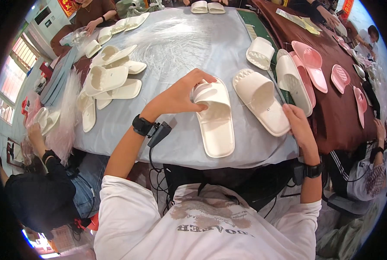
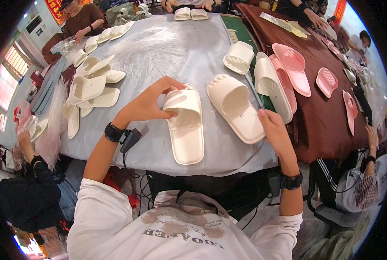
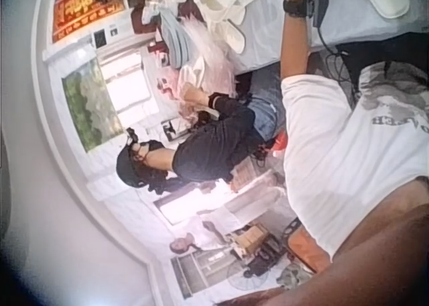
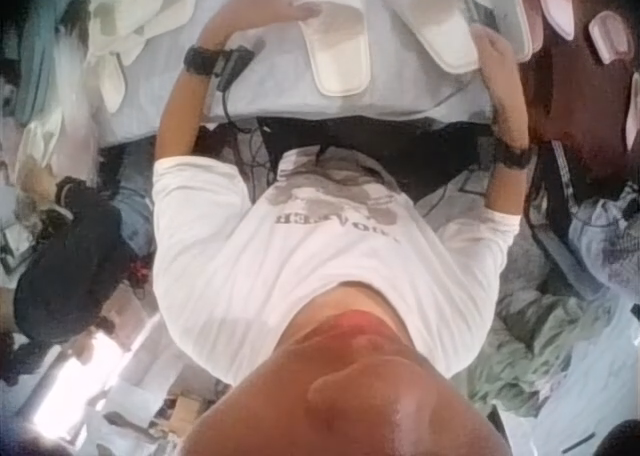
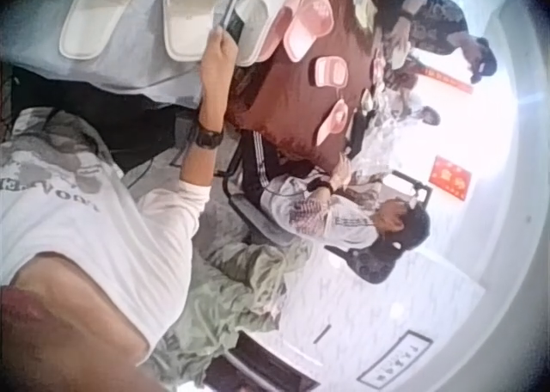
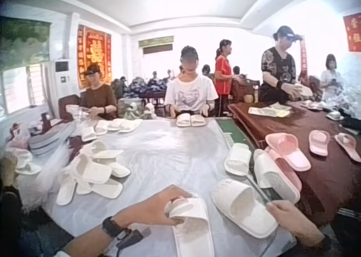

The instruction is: Assembling and inspecting foam slippers at a large work table.

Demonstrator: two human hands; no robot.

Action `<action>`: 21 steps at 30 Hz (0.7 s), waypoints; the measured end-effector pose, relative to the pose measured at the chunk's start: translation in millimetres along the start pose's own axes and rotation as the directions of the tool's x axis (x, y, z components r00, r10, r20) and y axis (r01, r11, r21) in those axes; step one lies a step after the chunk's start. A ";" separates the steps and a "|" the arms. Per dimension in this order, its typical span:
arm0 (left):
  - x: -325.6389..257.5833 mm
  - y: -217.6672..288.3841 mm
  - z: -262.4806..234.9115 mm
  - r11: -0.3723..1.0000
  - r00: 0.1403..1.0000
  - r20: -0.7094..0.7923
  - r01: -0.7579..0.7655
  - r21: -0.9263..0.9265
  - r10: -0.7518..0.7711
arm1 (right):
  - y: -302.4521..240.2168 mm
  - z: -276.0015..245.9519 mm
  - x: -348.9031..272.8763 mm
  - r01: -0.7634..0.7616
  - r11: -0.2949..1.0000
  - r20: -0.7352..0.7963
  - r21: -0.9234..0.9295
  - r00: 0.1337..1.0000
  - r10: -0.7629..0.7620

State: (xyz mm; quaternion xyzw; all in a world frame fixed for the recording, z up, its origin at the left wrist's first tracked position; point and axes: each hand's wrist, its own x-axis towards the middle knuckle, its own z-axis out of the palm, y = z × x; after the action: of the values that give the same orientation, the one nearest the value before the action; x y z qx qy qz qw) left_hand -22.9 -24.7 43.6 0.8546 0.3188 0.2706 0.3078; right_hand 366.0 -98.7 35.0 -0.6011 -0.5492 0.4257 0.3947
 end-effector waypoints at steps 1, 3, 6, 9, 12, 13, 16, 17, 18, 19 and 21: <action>0.5 2.6 0.3 1.000 1.000 0.003 -0.001 0.000 0.001 | 7.0 1.0 7.2 -0.009 0.995 0.073 -0.102 0.997 0.017; 0.8 9.4 3.8 0.999 1.000 -0.009 -0.022 0.042 0.022 | 13.3 -1.0 9.2 -0.012 0.979 0.141 -0.203 0.989 0.042; -8.5 22.1 9.3 0.999 0.998 -0.061 0.021 0.049 -0.018 | -7.4 8.4 0.4 0.354 0.685 -0.037 -0.637 0.873 -0.486; -10.7 30.9 24.0 0.990 0.985 -0.164 0.081 0.115 -0.062 | -38.9 15.3 -5.9 0.439 0.685 0.049 -0.581 0.859 -0.510; 0.8 51.7 36.3 0.981 0.976 -0.178 0.150 0.121 -0.127 | -30.6 18.6 3.8 0.350 0.734 0.056 -0.582 0.918 -0.393; 2.3 51.7 31.6 0.981 0.976 -0.178 0.151 0.121 -0.128 | -32.6 24.1 6.5 0.350 0.735 0.057 -0.581 0.918 -0.392; 23.6 36.8 6.8 0.957 0.969 -0.187 0.199 0.212 -0.160 | -42.8 40.7 12.3 0.266 0.794 0.117 -0.546 0.963 -0.242; 42.2 23.9 -3.5 0.973 0.981 -0.118 0.170 0.159 -0.152 | -41.5 43.7 13.4 0.260 0.794 0.115 -0.550 0.965 -0.237; 60.8 12.6 -11.2 0.984 0.989 -0.049 0.141 0.106 -0.136 | -37.4 46.5 15.4 0.325 0.760 0.099 -0.563 0.939 -0.328; 79.2 -2.8 -10.1 0.997 0.998 -0.040 0.058 0.046 -0.056 | -34.0 48.8 18.1 0.386 0.718 0.084 -0.579 0.904 -0.419; 110.8 -33.2 3.3 0.999 0.999 -0.039 -0.031 -0.009 0.030 | -27.1 61.2 29.7 0.378 0.740 0.025 -0.557 0.898 -0.439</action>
State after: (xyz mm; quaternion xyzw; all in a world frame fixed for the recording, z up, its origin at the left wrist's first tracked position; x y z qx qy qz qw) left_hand 38.8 73.1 47.7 0.8525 0.3102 0.2932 0.3016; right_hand 300.3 -66.4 38.3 -0.5752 -0.7439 0.1204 0.3183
